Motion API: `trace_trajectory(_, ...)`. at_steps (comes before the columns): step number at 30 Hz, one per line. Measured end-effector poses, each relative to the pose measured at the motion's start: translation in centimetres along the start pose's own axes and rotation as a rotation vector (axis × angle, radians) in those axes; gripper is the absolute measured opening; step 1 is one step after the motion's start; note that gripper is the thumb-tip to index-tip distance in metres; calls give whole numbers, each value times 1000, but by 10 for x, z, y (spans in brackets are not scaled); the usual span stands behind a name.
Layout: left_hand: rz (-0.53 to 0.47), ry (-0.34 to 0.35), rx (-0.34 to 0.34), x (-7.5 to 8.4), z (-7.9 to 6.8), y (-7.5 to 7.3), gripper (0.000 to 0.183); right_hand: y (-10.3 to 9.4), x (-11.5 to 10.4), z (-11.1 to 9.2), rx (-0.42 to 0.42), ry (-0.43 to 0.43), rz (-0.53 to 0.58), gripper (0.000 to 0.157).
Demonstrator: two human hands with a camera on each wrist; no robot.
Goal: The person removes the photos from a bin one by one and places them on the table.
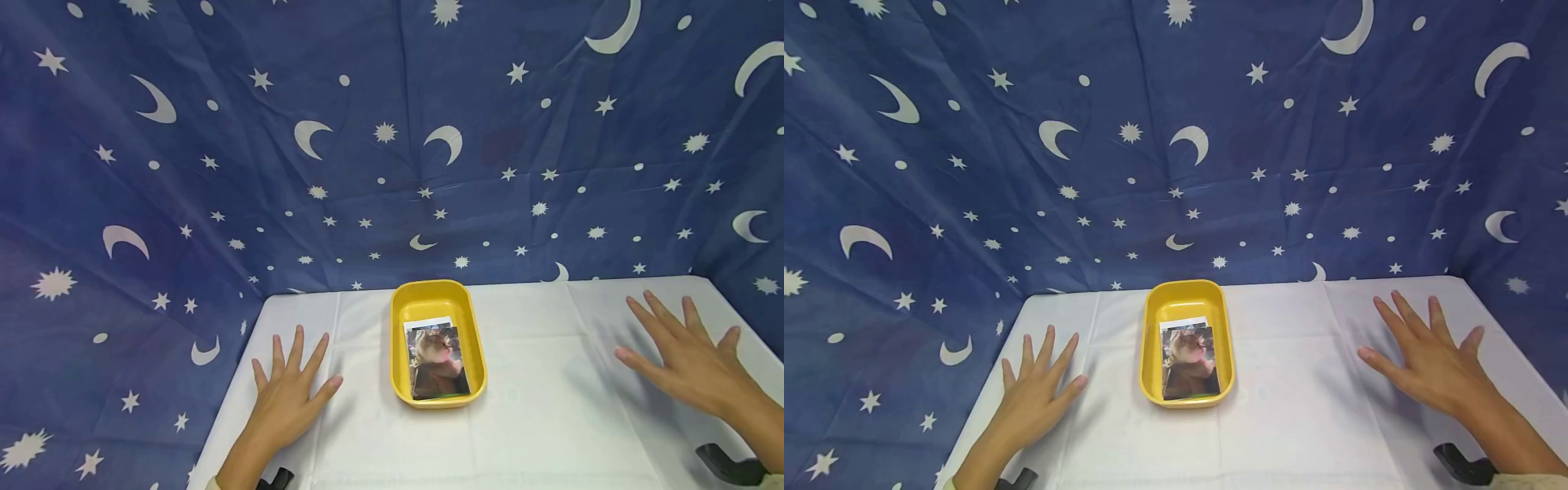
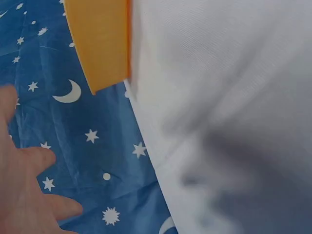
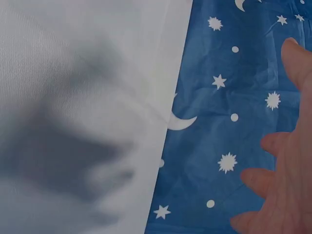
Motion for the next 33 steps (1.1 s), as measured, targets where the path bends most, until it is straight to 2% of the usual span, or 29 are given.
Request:
trace_trajectory(3,-42,-7,-13,4,0,1,69,1,-4,-1,-12,-23,47,105)
trace_trajectory(6,-178,-18,-39,11,4,1,61,1,-12,1,-40,-48,132,101)
trace_trajectory(8,-342,-22,-63,18,8,2,59,1,-20,4,-67,-65,199,98)
trace_trajectory(11,-663,-61,-121,32,20,9,59,-1,-35,11,-75,-98,269,95)
trace_trajectory(14,-1003,-170,-206,49,32,27,65,-3,-57,20,-44,-156,344,87)
trace_trajectory(17,-1210,-304,-233,65,42,44,71,-4,-80,32,-22,-211,421,76)
trace_trajectory(21,-1305,-374,-175,79,56,55,70,-1,-111,51,-54,-246,534,64)
trace_trajectory(25,-1383,-405,-133,82,66,65,66,7,-144,71,-95,-265,629,59)
trace_trajectory(29,-1400,-386,-105,79,72,74,63,17,-178,93,-141,-312,712,54)
trace_trajectory(33,-1403,-358,-91,79,79,84,61,27,-214,114,-237,-346,834,48)
Point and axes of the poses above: each hand's wrist, its own z-axis towards the middle knuckle, its own y-axis out of the palm, x = y × z, the point moved 10 cm from there along z, towards the middle knuckle, and after that the axes turned 4 degrees about -y, right-handed, at the moved point
